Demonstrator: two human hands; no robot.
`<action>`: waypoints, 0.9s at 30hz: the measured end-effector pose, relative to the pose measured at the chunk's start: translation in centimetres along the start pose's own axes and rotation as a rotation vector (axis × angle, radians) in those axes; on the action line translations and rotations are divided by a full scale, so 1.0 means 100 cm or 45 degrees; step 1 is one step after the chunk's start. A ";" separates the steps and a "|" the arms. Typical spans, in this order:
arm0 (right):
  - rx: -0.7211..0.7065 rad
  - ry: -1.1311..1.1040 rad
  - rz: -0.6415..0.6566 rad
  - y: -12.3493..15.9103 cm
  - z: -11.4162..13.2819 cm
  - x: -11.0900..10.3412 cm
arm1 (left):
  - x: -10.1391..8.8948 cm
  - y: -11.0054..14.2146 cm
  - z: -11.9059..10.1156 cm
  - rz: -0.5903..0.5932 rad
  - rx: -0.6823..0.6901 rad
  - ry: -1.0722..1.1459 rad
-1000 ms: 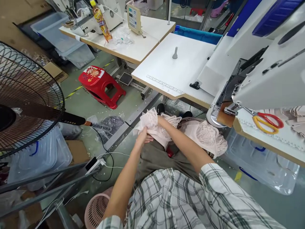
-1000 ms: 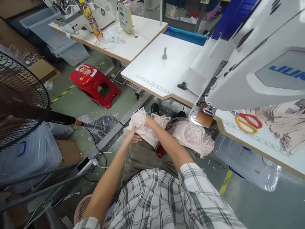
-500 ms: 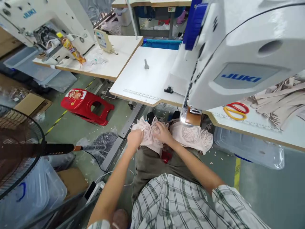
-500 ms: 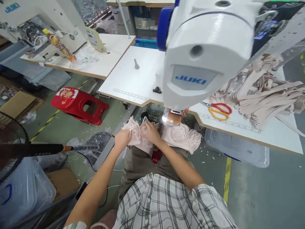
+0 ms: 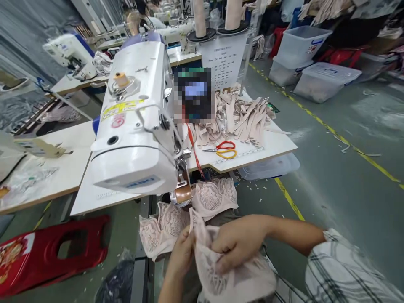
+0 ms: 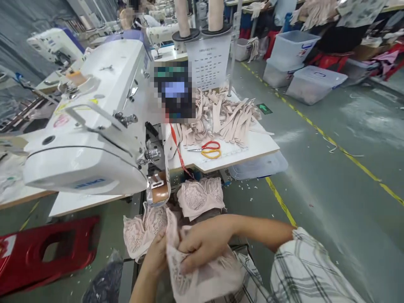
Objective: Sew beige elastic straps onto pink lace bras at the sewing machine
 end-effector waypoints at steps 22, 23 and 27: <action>0.739 1.020 -1.825 0.168 -0.013 -0.268 | 0.033 -0.008 -0.040 -0.128 0.468 -0.698; 0.666 1.006 -1.773 0.158 -0.010 -0.252 | 0.031 -0.004 -0.047 -0.156 0.476 -0.686; 0.216 0.754 -1.093 0.087 -0.012 -0.155 | 0.019 0.016 -0.080 -0.273 0.593 -0.648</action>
Point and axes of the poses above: each hand's wrist, its own y-axis away from the middle knuckle, its own x-axis out of the palm, z = x × y, the point moved 7 cm from there along -y, towards the middle knuckle, and after that the axes turned 5 degrees about -y, right-handed, at the moved point
